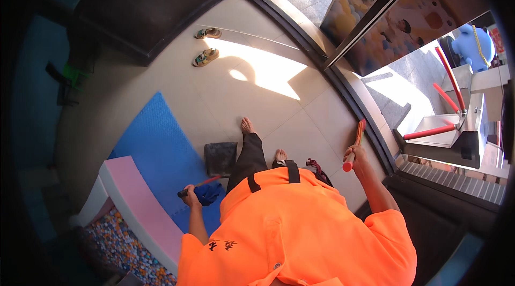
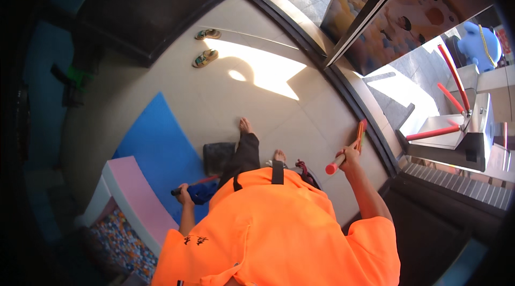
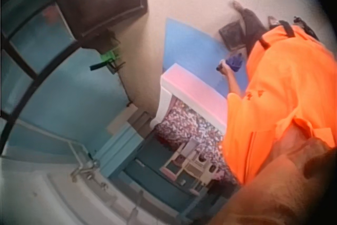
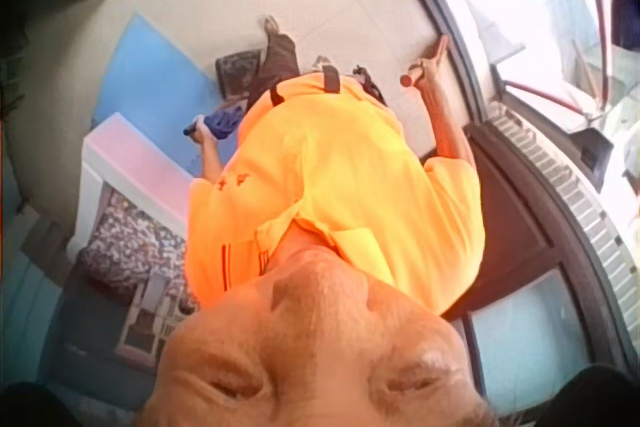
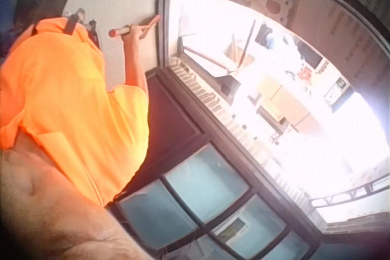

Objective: The person sweeps the tiled floor of a children's play area using a broom and dustpan, collecting debris into the pan. After sweeping, the person sits on a green chair and folds a blue cloth.

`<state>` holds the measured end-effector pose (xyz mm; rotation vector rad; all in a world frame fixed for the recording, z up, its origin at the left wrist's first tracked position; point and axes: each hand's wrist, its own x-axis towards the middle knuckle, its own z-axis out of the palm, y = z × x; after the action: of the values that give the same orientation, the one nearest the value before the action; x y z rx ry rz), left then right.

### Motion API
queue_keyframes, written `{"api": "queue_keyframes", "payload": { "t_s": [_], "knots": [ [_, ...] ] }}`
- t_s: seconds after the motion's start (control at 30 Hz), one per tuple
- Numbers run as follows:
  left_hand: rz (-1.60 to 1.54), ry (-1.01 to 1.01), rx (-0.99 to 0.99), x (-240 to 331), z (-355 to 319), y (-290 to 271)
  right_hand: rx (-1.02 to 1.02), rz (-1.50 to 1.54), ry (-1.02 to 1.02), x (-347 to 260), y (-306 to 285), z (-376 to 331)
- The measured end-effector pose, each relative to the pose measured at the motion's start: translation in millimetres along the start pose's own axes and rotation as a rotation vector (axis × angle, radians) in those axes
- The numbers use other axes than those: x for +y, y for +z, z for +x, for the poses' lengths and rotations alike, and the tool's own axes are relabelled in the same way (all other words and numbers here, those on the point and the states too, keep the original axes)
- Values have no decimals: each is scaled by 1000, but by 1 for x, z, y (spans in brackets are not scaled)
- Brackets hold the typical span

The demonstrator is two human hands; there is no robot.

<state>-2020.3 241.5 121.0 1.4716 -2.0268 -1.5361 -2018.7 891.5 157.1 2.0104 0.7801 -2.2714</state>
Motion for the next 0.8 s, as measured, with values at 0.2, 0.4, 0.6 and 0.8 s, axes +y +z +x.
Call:
{"api": "queue_keyframes", "payload": {
  "t_s": [0.2,0.4,0.6,0.8],
  "knots": [
    [-106,-51,-4,22,36,69,-215,-313,10,6,180,-63],
    [-113,-97,-64,88,87,145,-383,-493,-56,-8,351,-56],
    [-12,-35,-212,144,135,192,-517,-685,-107,-49,483,13],
    [19,21,-185,206,116,246,-582,-1094,-327,-128,594,18]
  ]
}}
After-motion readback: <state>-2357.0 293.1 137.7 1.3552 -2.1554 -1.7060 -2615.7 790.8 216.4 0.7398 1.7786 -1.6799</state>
